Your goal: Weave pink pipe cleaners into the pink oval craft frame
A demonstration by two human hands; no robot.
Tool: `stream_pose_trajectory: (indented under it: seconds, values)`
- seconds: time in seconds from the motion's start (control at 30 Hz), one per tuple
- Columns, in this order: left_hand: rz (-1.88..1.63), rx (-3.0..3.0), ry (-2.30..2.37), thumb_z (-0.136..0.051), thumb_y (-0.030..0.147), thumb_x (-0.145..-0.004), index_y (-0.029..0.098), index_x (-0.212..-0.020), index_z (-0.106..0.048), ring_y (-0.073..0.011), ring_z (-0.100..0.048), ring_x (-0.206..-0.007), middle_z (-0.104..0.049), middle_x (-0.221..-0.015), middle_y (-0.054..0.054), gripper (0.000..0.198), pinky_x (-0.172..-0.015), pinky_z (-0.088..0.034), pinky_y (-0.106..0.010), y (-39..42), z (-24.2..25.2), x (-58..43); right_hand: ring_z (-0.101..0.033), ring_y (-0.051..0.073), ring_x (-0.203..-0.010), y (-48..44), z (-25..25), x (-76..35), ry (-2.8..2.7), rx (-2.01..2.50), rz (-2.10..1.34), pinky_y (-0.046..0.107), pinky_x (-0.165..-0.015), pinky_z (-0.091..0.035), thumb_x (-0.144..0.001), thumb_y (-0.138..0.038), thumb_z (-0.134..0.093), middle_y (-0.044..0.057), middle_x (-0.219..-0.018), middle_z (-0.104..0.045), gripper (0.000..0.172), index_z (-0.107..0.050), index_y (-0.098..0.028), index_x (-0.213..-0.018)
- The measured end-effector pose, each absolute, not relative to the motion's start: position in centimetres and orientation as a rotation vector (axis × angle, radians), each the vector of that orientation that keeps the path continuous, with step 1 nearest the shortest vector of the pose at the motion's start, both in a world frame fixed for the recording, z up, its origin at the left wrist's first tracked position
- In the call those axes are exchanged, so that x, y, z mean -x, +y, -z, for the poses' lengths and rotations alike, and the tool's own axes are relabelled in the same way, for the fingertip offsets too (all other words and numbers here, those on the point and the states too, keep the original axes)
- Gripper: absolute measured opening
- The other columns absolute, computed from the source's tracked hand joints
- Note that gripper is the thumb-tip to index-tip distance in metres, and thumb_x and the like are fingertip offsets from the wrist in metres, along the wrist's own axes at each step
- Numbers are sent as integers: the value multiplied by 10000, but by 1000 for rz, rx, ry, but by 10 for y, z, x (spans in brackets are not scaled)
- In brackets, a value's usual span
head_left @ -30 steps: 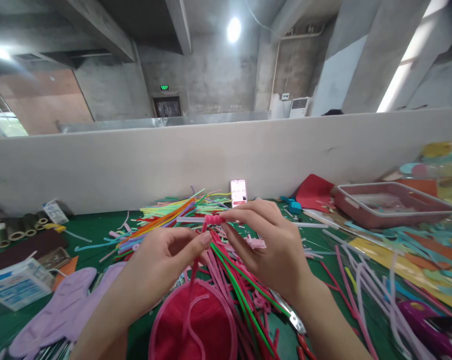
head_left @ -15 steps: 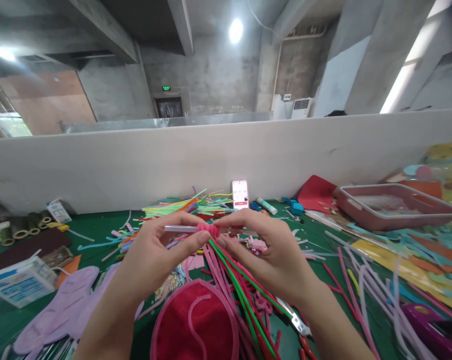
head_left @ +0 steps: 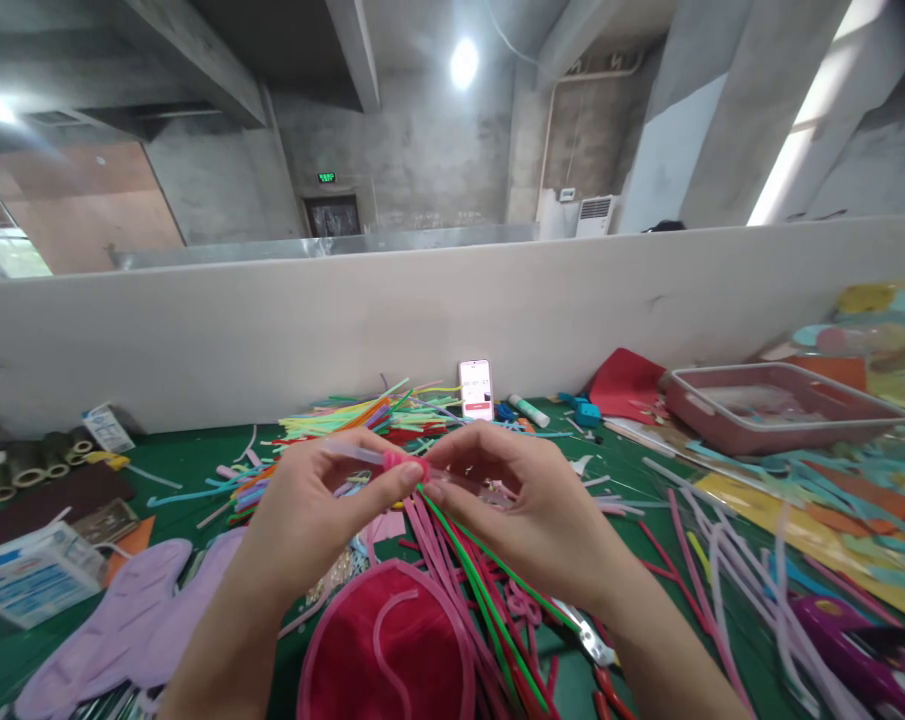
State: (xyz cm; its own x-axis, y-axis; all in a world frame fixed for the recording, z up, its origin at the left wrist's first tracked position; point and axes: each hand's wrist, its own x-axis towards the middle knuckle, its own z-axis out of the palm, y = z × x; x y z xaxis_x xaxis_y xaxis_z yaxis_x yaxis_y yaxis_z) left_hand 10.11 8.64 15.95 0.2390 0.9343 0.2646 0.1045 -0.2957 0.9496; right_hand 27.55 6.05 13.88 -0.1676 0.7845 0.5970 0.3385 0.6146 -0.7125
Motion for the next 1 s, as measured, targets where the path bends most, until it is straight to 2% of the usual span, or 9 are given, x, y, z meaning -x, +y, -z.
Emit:
stream_pose_trajectory:
  seconds: [0.1,0.2,0.43,0.8,1.0]
  values:
    - [-1106,-1591,991,-778,259,-661,210,-614,-710,-168,-642,-626,-681,-594,10,96,-609,-514,-257,93,-154,-101,-642,132,-733,66,-133,-268,-1814,883,-57,234,-635,-530,-864,-146,-603,41,-845,-692,66,-649,-156,-910]
    - [-1137,-1554,1031,-785,282,-662,192,-627,-701,-166,-641,-638,-684,-610,7,128,-615,-511,-252,99,-150,-102,-648,154,-779,73,-126,-262,-1815,848,182,260,-670,-532,-909,-121,-533,82,-874,-701,117,-646,-140,-891]
    - [-1146,-1541,1034,-789,283,-673,168,-742,-737,-210,-697,-761,-754,-717,-33,145,-721,-528,-282,108,-145,-105,-668,187,-809,82,-119,-259,-1812,891,237,308,-719,-543,-910,-143,-535,86,-840,-716,141,-674,-135,-887]
    - [-1119,-1549,1035,-769,356,-713,145,-718,-727,-213,-707,-729,-758,-695,-53,214,-743,-538,-306,115,-136,-104,-658,207,-816,91,-111,-263,-1856,944,380,334,-724,-522,-919,-194,-549,86,-841,-722,153,-684,-135,-878]
    - [-1083,-1506,1007,-755,373,-734,147,-794,-729,-223,-723,-807,-777,-801,-61,235,-834,-534,-332,117,-134,-104,-647,204,-786,92,-106,-254,-1824,1020,324,323,-725,-501,-918,-182,-530,87,-812,-707,155,-670,-144,-864]
